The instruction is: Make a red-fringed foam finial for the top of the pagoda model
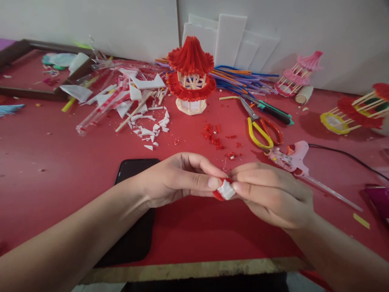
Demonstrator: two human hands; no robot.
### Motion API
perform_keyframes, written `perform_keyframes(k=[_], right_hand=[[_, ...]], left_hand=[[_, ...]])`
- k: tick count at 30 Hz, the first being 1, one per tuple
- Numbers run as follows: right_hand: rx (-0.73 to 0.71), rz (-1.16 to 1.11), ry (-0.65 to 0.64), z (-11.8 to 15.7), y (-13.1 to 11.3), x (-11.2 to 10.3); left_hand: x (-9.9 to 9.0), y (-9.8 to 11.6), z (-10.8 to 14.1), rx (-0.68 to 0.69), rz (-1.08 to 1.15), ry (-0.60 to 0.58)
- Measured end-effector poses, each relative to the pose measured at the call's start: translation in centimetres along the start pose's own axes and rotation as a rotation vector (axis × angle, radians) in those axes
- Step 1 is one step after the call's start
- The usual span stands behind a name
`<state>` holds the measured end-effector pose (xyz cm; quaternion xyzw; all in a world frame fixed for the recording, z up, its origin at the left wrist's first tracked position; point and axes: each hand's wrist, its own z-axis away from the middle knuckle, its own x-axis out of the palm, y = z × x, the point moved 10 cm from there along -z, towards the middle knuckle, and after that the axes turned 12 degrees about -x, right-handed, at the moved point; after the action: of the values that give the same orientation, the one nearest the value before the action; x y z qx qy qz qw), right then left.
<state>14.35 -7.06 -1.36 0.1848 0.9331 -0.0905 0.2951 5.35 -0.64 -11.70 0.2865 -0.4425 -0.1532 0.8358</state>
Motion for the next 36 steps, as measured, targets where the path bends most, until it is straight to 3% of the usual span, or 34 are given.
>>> perform_keyframes(k=[8, 12, 18, 23, 30, 36], right_hand=[[0.061, -0.022, -0.015, -0.3, 1.0, 0.2], [0.229, -0.049, 0.032, -0.4, 3.0, 0.5], [0.496, -0.190, 0.165, 1.8, 5.3, 1.4], [0.679, -0.266, 0.213, 3.0, 6.3, 2.0], [0.718, -0.228, 0.221, 2.9, 6.1, 2.2], [0.744, -0.281, 0.218, 3.4, 5.8, 2.5]], left_hand=[[0.0, -0.2, -0.2, 0.009, 0.066, 0.007], [-0.5, 0.5, -0.3, 0.098, 0.118, 0.071], [-1.3, 1.2, -0.2, 0.160, 0.124, 0.190], [-1.2, 1.5, -0.1, 0.214, 0.091, 0.183], [-1.9, 1.1, -0.2, 0.173, 0.109, 0.262], [-1.6, 1.5, -0.3, 0.220, 0.082, 0.211]])
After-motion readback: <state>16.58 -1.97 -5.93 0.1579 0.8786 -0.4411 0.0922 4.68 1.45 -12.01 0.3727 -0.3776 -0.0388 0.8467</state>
